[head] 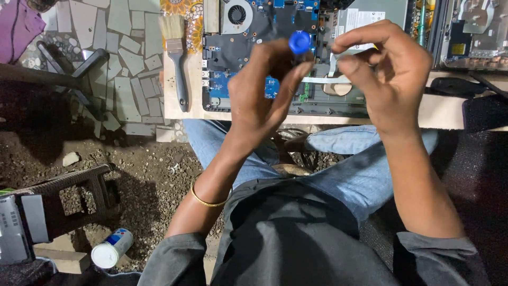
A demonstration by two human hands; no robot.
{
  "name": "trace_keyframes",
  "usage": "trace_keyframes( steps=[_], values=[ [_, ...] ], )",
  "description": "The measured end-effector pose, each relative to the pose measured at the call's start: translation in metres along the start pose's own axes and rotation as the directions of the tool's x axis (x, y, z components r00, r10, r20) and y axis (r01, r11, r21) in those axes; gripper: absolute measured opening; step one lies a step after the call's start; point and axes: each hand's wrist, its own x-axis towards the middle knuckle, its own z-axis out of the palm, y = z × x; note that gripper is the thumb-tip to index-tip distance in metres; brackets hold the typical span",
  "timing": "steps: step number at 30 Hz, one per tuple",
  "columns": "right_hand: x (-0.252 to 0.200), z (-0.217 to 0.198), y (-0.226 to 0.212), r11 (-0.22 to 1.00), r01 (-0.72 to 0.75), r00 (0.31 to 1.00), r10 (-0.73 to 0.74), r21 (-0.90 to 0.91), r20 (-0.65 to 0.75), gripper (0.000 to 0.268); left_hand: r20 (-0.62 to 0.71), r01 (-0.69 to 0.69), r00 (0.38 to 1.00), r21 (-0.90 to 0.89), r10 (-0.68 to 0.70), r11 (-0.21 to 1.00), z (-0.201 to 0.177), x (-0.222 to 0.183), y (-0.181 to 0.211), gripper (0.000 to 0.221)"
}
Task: Disassembling a laptop motherboard by removing screws with a screwdriver and disconnecting ribbon cables.
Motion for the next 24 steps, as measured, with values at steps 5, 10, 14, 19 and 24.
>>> trace_keyframes(
  steps=[5,10,14,19,24],
  values=[
    [0.005,0.006,0.051,0.989,-0.037,0.999,0.038,-0.142,0.004,0.017,-0.048,-0.021,0.999,-0.019,0.02,1.0,-0.007,0.014,-0.006,0.025],
    [-0.003,0.024,0.118,0.923,-0.192,0.98,0.2,-0.332,-0.011,0.019,-0.069,-0.007,0.998,-0.025,0.005,1.0,-0.006,0.021,-0.01,0.023],
    [-0.007,0.034,0.123,0.88,-0.163,0.979,0.201,-0.447,0.038,0.018,-0.067,0.028,0.997,-0.054,-0.032,0.998,-0.004,0.022,-0.013,0.023],
    [-0.01,0.034,0.13,0.896,-0.163,0.983,0.183,-0.414,0.01,0.022,-0.053,0.015,0.998,-0.045,-0.018,0.999,-0.002,0.024,-0.017,0.022],
    [-0.016,0.036,0.134,0.901,-0.121,0.992,0.12,-0.417,-0.029,0.024,-0.065,-0.03,0.997,0.001,0.03,1.0,-0.005,0.031,-0.029,0.02]
  ],
)
